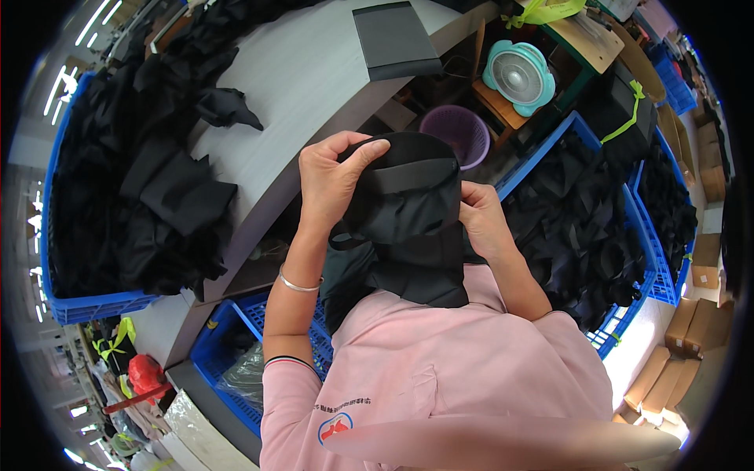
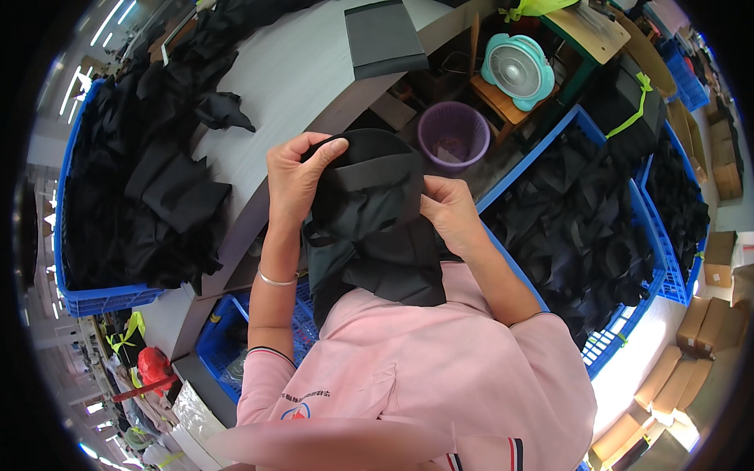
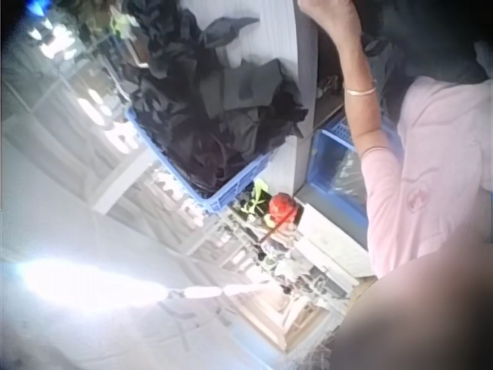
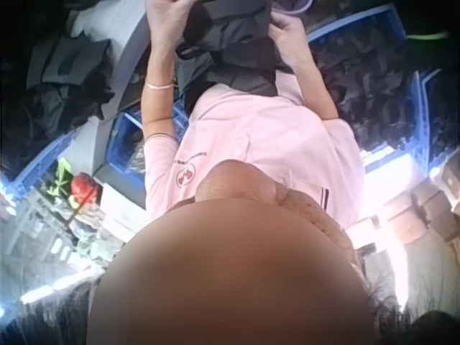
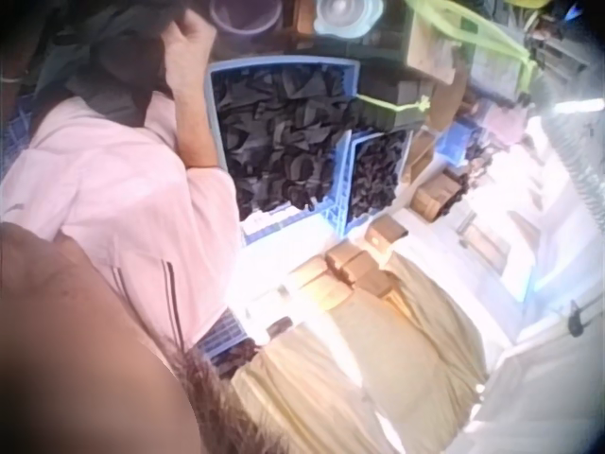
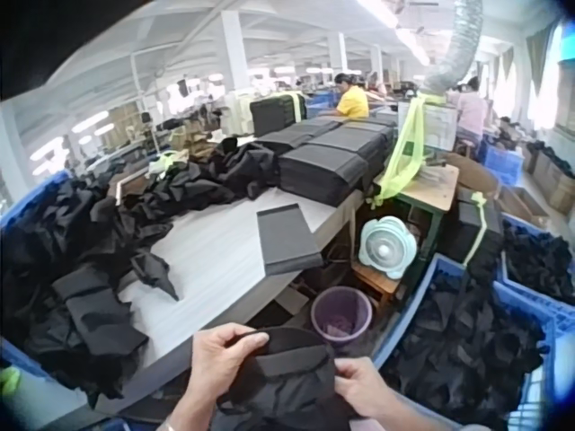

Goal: Folding and inspecting black fabric components at a factory workstation.

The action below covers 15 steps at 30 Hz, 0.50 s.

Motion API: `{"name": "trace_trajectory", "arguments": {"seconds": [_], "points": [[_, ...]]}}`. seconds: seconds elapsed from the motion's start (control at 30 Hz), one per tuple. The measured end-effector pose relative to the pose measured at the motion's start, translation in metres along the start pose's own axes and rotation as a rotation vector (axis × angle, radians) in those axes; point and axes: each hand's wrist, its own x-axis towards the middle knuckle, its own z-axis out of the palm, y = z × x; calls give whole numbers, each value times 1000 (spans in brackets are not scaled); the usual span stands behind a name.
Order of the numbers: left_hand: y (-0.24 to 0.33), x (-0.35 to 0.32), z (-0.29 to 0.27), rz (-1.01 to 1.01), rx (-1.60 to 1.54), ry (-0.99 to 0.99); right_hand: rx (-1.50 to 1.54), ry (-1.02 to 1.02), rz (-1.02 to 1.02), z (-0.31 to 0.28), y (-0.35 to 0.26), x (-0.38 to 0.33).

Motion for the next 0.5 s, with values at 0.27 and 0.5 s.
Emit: {"name": "trace_trajectory", "arguments": {"seconds": [0.27,0.5], "points": [[-19,0,10,133,51,169,-226,109,-7,9,5,-1],[-25,19,0,194,254,360,-337,107,90,12,16,12]]}}
